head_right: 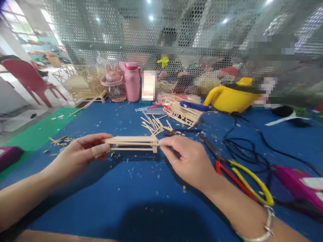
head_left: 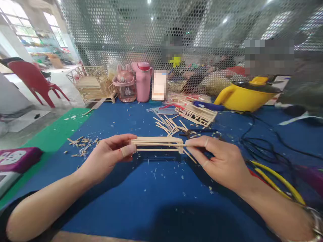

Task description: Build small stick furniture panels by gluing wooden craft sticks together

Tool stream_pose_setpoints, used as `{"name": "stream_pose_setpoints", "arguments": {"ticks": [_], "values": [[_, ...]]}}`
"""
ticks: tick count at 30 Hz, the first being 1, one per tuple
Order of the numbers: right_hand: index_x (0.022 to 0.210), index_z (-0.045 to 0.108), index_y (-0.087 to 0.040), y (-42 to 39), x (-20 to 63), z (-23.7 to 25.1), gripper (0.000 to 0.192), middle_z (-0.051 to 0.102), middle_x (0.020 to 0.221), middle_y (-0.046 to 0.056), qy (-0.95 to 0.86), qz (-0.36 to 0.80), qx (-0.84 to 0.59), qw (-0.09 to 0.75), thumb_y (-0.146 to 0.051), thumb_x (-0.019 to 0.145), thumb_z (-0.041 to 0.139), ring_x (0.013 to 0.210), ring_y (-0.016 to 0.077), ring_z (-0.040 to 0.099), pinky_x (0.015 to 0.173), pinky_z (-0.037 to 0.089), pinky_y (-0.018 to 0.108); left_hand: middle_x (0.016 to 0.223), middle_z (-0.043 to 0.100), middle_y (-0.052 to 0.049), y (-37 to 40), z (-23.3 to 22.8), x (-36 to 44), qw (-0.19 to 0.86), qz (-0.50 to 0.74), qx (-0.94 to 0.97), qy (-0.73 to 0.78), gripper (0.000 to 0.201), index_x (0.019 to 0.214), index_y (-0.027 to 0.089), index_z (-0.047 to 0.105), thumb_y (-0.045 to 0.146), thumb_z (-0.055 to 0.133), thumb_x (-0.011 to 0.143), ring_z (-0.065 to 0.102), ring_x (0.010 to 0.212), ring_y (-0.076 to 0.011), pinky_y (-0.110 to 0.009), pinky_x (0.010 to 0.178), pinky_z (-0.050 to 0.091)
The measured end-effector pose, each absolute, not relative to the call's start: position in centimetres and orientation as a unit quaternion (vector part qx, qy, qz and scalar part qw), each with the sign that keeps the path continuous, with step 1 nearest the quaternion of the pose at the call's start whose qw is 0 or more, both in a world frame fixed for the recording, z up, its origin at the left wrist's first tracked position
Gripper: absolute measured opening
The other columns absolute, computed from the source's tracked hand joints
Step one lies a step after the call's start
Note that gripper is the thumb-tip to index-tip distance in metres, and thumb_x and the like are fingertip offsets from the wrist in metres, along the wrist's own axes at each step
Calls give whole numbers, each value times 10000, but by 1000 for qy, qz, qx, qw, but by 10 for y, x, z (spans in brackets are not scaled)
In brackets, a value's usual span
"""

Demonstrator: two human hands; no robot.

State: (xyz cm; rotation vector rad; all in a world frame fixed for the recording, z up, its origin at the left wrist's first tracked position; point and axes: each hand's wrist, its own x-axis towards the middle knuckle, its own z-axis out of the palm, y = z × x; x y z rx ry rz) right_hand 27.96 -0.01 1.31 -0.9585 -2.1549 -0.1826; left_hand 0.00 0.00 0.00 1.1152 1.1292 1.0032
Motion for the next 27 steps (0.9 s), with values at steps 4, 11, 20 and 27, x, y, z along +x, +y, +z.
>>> {"name": "stream_pose_setpoints", "arguments": {"ticks": [4,11,20,27], "values": [[891,631,-184,1,280,10,112,700,812,8,-839,-79,-373,388,-115,808,602,738,111,653,721,498,212,736,614,28,0,-2,0,576,436,497,480,317,1001,211,665,316,732,709,523,627,-78,-189,582,459],[863,624,-194,1,278,10,121,692,800,6,-836,-74,-370,400,-95,797,603,745,110,646,723,499,217,764,645,2,-1,-2,3,566,446,484,496,333,980,203,671,378,727,703,544,642,-88,-206,607,488],[839,613,-201,-3,276,11,103,691,772,-8,-832,-60,-381,399,-119,779,630,715,122,642,699,491,251,734,637,9,-2,2,6,548,442,484,519,372,964,192,678,414,738,671,550,624,-94,-220,607,504],[783,607,-210,-4,272,14,113,688,693,-26,-824,-102,-382,406,-109,763,654,604,126,594,700,451,323,715,632,16,-2,2,7,542,441,487,524,382,965,193,676,414,744,661,542,631,-95,-207,602,498]]}}
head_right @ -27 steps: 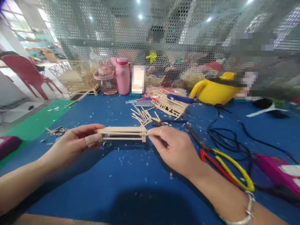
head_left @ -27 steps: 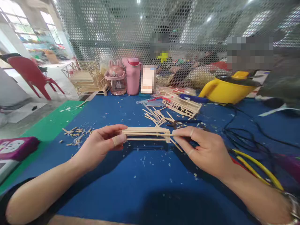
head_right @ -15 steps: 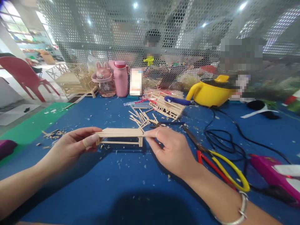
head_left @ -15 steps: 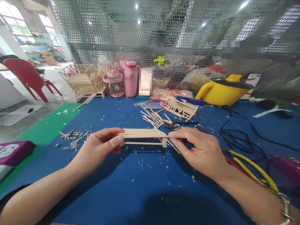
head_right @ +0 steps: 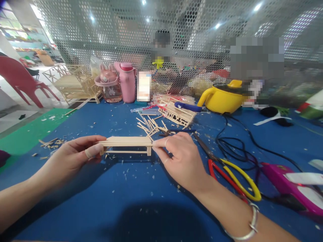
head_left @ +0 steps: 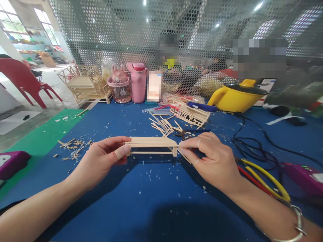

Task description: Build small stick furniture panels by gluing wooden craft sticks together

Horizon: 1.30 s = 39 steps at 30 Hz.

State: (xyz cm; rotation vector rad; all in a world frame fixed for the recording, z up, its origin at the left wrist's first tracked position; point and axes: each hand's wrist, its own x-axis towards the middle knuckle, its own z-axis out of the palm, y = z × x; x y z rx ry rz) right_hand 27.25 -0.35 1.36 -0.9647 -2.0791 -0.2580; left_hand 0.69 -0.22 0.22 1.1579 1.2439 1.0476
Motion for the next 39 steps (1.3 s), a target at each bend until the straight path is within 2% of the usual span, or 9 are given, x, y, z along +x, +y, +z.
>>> {"name": "stream_pose_setpoints", "arguments": {"ticks": [9,15,22,29,33,39], "values": [[789,600,-210,-3,273,8,142,674,753,-22,-824,-65,-381,414,-78,754,641,711,115,630,704,490,243,722,627,16,-3,4,8,543,442,487,522,384,968,189,670,412,742,664,530,620,-89,-197,588,485],[824,617,-194,-5,270,11,83,693,753,-1,-824,-81,-391,403,-124,782,627,684,132,629,700,489,275,724,629,19,-3,4,8,550,438,487,518,371,971,192,673,403,739,672,534,622,-82,-190,596,491],[872,656,-203,-3,266,12,131,720,793,27,-827,-120,-391,386,-118,776,628,700,172,642,709,486,332,705,611,26,-2,2,6,554,441,499,500,339,968,198,675,381,731,688,540,616,-84,-202,599,497],[875,652,-240,-4,268,11,157,712,798,9,-827,-101,-386,395,-120,775,639,722,168,640,733,512,340,687,601,20,-2,1,4,538,434,527,495,360,976,195,678,372,735,669,539,599,-104,-242,591,498],[857,661,-233,-9,268,11,152,709,786,8,-827,-97,-388,394,-110,768,648,717,151,644,705,519,302,685,605,22,-3,1,4,533,435,532,493,333,979,195,674,363,716,694,534,592,-97,-236,595,484],[860,670,-226,-11,266,8,174,703,797,8,-837,-60,-370,397,-87,758,646,737,139,654,716,532,262,697,643,8,-7,-9,-4,457,422,584,521,306,960,210,696,375,706,703,556,630,-122,-252,634,461]]}}
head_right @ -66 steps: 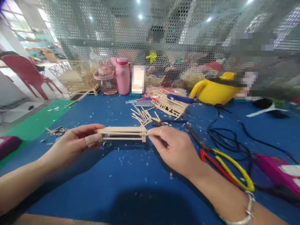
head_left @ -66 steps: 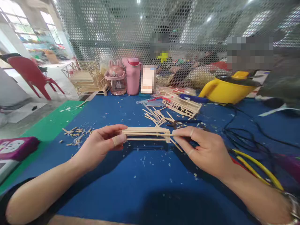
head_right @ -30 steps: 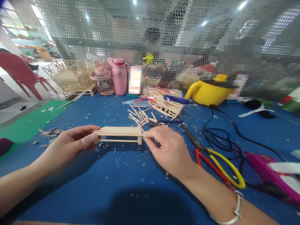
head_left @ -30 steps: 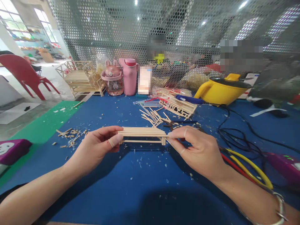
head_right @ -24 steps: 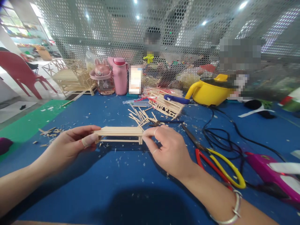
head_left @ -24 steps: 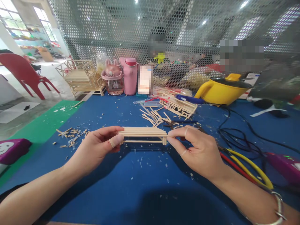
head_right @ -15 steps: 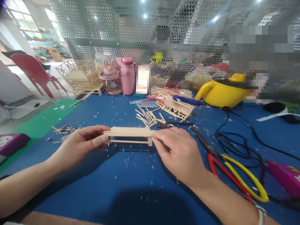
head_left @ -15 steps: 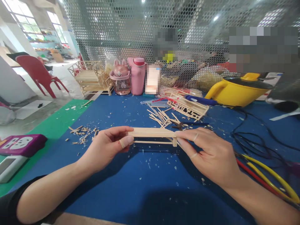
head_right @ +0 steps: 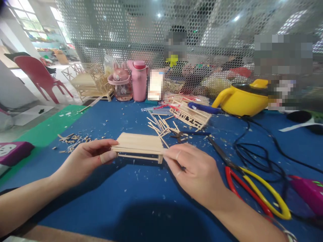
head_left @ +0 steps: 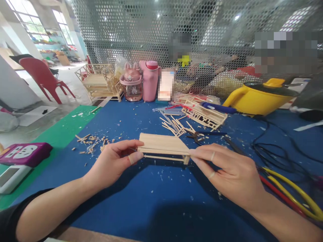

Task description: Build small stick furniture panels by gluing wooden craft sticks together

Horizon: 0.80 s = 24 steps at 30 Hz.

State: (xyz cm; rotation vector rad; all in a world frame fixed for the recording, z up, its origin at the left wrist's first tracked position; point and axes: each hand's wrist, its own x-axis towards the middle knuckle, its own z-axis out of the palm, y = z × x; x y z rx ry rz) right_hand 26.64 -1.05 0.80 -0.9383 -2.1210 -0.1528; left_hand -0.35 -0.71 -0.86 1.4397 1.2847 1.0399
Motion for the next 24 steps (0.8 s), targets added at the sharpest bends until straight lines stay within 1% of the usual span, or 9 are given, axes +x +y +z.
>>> {"name": "stream_pose_setpoints", "arguments": {"ticks": [2,4,8,11,14,16,19,21,24], "values": [[874,670,-231,-10,266,6,183,704,803,8,-843,-35,-366,393,-86,769,630,747,141,656,723,535,265,760,673,-11,-9,-10,-6,412,417,612,531,274,920,214,710,373,711,696,583,686,-144,-266,673,465],[886,668,-234,-8,266,5,183,706,801,9,-849,-10,-368,379,-93,787,608,750,143,655,712,537,271,771,685,-20,-10,-11,-7,386,405,632,537,258,898,220,715,383,705,699,597,695,-160,-278,681,472],[851,668,-216,-6,267,0,145,711,774,15,-862,-9,-373,343,-107,801,587,725,140,654,676,529,263,781,706,-38,-9,-13,-7,381,355,650,553,275,921,223,710,410,676,723,621,686,-183,-310,681,495],[821,667,-208,-5,267,-4,128,710,763,17,-871,-2,-377,315,-124,808,571,717,144,650,661,522,263,865,723,-59,-8,-16,-9,379,312,671,555,285,962,227,702,404,653,744,646,754,-212,-346,731,508],[821,659,-205,-4,268,-8,142,708,777,25,-872,7,-385,303,-124,816,543,733,150,646,678,516,274,927,719,-72,-7,-17,-10,356,285,691,560,307,1001,235,692,399,646,747,654,816,-239,-375,770,507],[814,643,-200,-5,268,-9,141,697,765,22,-869,10,-397,294,-116,815,530,723,150,640,674,503,273,938,710,-71,-8,-16,-10,356,285,690,562,394,1099,236,636,399,651,741,653,801,-229,-366,753,510],[797,601,-197,-5,268,-12,123,669,740,8,-865,28,-422,271,-107,804,519,705,147,626,656,474,260,955,682,-58,-8,-14,-7,379,299,680,552,563,1241,229,477,384,661,732,636,750,-184,-331,722,510],[811,561,-198,-6,267,-13,120,645,729,-4,-858,53,-445,250,-91,778,518,683,141,612,629,451,245,962,658,-49,-9,-12,-5,386,303,675,551,608,1261,229,415,384,665,728,619,730,-163,-308,687,508],[834,489,-206,-7,267,-12,175,582,685,-28,-853,80,-468,218,-71,724,507,604,126,558,566,401,231,954,624,-44,-8,-12,-3,398,303,661,559,636,1258,236,393,422,670,717,604,725,-164,-269,579,500]]}}
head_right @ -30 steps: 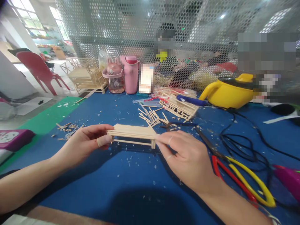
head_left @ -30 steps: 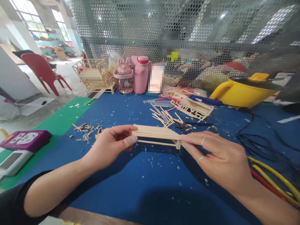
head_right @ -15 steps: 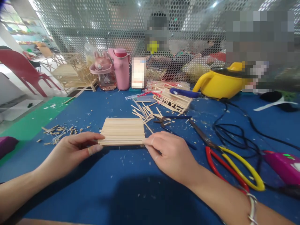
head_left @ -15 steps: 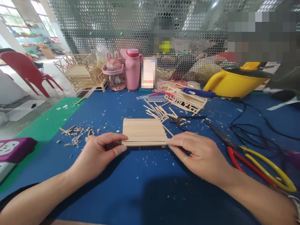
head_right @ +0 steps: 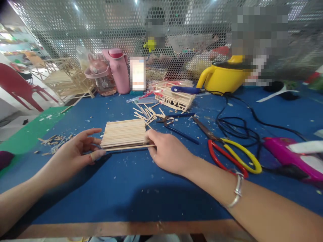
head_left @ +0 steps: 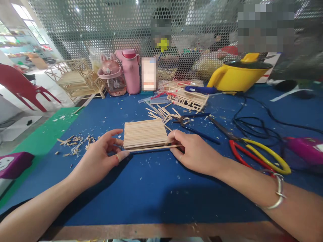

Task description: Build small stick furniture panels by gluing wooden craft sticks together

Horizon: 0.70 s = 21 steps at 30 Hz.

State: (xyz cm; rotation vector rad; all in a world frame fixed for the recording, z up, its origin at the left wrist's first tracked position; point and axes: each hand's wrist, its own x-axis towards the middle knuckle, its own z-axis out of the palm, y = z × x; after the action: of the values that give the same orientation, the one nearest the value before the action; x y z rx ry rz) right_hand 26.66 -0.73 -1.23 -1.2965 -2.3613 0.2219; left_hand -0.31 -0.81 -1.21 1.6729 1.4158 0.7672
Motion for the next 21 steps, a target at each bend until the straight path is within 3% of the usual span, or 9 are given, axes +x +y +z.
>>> {"name": "stream_pose_setpoints", "arguments": {"ticks": [5,8,11,13,21], "values": [[771,462,-209,-3,280,-6,228,521,636,-45,-876,76,-439,184,-32,628,475,535,107,460,537,347,238,962,595,-50,-8,-11,-4,397,322,651,561,584,1234,217,421,480,615,751,580,686,-157,-240,485,482],[822,492,-207,7,291,-4,227,538,673,-38,-859,124,-433,242,-53,655,490,551,98,475,540,369,229,1032,596,-75,-8,-9,-5,236,325,731,552,414,1119,212,568,452,587,782,593,749,-178,-264,557,497],[909,501,-191,16,295,-5,197,548,722,-20,-792,187,-457,358,-128,724,524,607,104,520,562,412,231,1107,603,-87,-5,-8,0,47,309,826,468,277,1002,228,668,392,596,791,577,966,-243,-358,814,487],[903,514,-180,20,294,-8,174,543,697,-23,-757,212,-476,393,-174,735,557,606,108,526,567,426,242,1082,628,-88,-2,-10,6,-8,286,867,409,247,1001,227,680,351,571,818,568,992,-246,-392,889,449],[881,555,-180,12,281,-11,126,595,700,-9,-758,253,-490,349,-226,764,556,621,124,549,597,443,272,952,684,-86,0,-21,18,-24,254,892,373,250,990,216,700,270,485,872,590,878,-212,-324,796,467]]}}
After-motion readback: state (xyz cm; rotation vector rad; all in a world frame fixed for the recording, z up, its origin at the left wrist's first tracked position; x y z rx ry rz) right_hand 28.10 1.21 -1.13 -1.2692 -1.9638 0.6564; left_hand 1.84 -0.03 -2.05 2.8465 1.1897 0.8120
